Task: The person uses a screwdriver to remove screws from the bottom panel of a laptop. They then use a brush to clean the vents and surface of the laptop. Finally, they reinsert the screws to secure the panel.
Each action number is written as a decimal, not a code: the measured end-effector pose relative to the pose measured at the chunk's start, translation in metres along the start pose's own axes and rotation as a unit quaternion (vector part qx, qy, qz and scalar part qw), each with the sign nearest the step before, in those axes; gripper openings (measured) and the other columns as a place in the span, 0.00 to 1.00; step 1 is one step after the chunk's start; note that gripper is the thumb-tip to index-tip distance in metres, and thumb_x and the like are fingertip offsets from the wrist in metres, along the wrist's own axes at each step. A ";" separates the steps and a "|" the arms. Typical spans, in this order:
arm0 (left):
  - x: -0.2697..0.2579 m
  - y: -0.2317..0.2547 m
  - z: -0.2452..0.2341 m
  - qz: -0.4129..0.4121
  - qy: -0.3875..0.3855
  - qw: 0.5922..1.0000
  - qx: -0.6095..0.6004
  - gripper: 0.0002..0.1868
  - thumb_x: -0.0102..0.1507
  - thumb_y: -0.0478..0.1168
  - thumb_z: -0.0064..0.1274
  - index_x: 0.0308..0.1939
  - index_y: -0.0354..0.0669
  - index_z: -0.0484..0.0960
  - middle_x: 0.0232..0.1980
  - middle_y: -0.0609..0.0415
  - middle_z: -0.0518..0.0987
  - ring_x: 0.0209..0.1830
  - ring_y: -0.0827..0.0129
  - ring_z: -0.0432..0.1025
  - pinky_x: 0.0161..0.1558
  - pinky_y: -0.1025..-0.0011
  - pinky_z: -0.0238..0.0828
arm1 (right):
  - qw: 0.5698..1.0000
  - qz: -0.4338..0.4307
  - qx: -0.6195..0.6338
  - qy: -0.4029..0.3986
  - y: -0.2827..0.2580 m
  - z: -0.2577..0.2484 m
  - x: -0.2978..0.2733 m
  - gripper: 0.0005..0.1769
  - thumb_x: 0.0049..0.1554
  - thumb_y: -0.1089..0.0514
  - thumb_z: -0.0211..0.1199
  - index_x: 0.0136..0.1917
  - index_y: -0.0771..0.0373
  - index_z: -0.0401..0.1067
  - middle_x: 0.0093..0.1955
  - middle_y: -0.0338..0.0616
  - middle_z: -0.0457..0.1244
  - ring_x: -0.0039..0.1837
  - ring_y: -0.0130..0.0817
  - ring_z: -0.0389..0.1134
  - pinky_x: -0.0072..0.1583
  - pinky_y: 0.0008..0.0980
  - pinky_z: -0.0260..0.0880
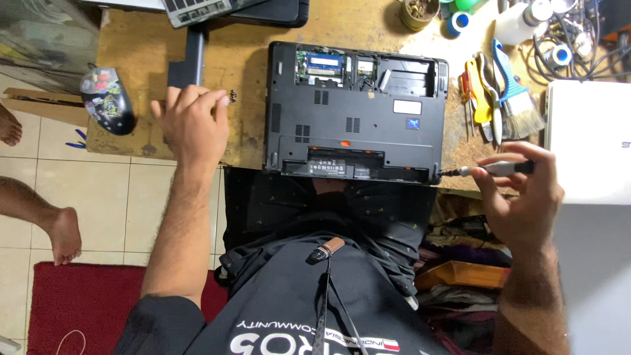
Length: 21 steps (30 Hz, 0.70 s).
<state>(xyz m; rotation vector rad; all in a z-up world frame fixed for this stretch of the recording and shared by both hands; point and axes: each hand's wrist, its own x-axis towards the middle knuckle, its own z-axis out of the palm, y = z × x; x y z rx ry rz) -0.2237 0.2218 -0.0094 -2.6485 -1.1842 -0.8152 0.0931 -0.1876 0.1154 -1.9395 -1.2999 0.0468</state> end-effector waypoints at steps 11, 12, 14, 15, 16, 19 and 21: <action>0.017 0.006 -0.009 0.063 -0.010 0.997 0.038 0.06 0.71 0.51 0.71 0.40 0.63 0.95 0.42 0.70 0.87 0.44 0.64 0.65 0.50 0.59 0.52 | 0.995 0.042 0.091 0.019 -0.012 0.027 0.003 0.24 0.67 0.71 0.70 0.68 0.73 0.58 0.53 0.64 0.69 0.56 0.46 0.77 0.49 0.30 0.79; 0.020 0.006 -0.010 0.083 -0.012 0.996 0.036 0.06 0.71 0.50 0.71 0.39 0.62 0.95 0.42 0.70 0.86 0.44 0.63 0.65 0.51 0.59 0.52 | 0.994 0.053 0.097 0.014 -0.013 0.029 0.004 0.25 0.66 0.71 0.70 0.68 0.70 0.58 0.53 0.63 0.69 0.56 0.45 0.77 0.49 0.30 0.79; 0.022 0.004 -0.004 0.099 -0.011 0.994 0.047 0.08 0.71 0.47 0.69 0.36 0.59 0.94 0.39 0.68 0.85 0.44 0.63 0.64 0.52 0.59 0.53 | 0.995 0.043 0.093 0.007 -0.013 0.032 0.007 0.24 0.66 0.71 0.70 0.68 0.71 0.58 0.53 0.62 0.70 0.55 0.45 0.77 0.49 0.30 0.79; 0.023 0.004 -0.002 0.116 -0.011 0.991 0.058 0.10 0.71 0.43 0.66 0.34 0.57 0.93 0.37 0.67 0.83 0.43 0.64 0.63 0.52 0.59 0.54 | 0.995 0.032 0.089 0.000 -0.012 0.034 0.008 0.24 0.66 0.71 0.70 0.67 0.72 0.59 0.53 0.62 0.71 0.54 0.45 0.77 0.48 0.31 0.80; 0.026 0.005 -0.002 0.117 -0.011 0.991 0.057 0.10 0.71 0.43 0.66 0.34 0.57 0.93 0.37 0.67 0.83 0.43 0.64 0.63 0.52 0.59 0.54 | 0.995 0.033 0.089 0.000 -0.011 0.035 0.009 0.24 0.66 0.71 0.70 0.67 0.72 0.59 0.53 0.62 0.71 0.54 0.45 0.77 0.48 0.31 0.80; 0.032 0.006 -0.004 0.135 -0.054 0.985 0.098 0.11 0.73 0.48 0.65 0.37 0.54 0.91 0.39 0.64 0.84 0.43 0.66 0.65 0.53 0.61 0.56 | 0.994 0.016 0.107 -0.018 -0.010 0.040 0.011 0.26 0.64 0.72 0.71 0.68 0.72 0.59 0.54 0.61 0.71 0.55 0.44 0.77 0.49 0.30 0.81; 0.035 0.005 -0.006 0.146 -0.078 0.981 0.098 0.10 0.71 0.47 0.67 0.35 0.54 0.91 0.35 0.65 0.81 0.44 0.65 0.65 0.52 0.59 0.55 | 0.994 0.030 0.103 -0.005 -0.013 0.045 0.011 0.26 0.64 0.70 0.72 0.67 0.70 0.60 0.54 0.60 0.71 0.55 0.43 0.77 0.49 0.30 0.81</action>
